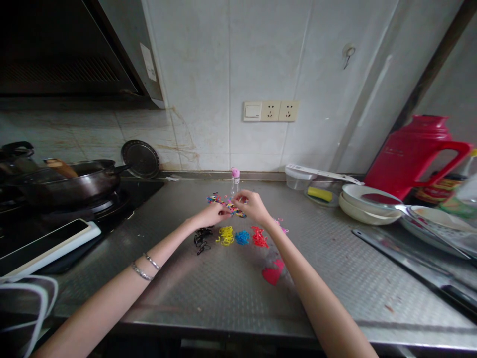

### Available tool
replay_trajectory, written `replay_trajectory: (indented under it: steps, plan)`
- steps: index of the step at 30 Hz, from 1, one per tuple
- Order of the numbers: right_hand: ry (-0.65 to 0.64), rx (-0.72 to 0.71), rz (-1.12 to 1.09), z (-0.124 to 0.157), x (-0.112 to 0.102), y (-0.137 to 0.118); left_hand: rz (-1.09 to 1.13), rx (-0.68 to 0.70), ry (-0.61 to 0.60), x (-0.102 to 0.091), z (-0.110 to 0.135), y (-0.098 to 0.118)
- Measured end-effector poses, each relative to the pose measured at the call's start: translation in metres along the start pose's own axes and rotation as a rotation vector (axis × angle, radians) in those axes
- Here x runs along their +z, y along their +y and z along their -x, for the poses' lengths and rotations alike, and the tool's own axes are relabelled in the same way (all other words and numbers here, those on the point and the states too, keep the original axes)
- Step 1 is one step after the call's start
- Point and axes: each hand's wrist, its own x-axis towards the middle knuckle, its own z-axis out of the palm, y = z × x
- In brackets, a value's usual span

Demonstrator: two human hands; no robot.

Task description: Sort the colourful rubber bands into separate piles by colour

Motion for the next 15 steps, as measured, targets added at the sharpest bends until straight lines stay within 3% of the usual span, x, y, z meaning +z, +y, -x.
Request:
replay_trajectory:
  steps: [4,10,15]
  plan:
    - [0.063,0.097,0.102,0.0,-0.015,0.032,-0.106,0.074,-0.086,0.013,0.006,0.024]
    - [-0.164,0.205,0.323,0.009,-0.02,0.065,-0.149,0.122,-0.139,0.017,0.01,0.044]
    - [-0.269,0.244,0.421,0.012,-0.026,0.077,-0.104,0.083,-0.066,0.009,0.004,0.04]
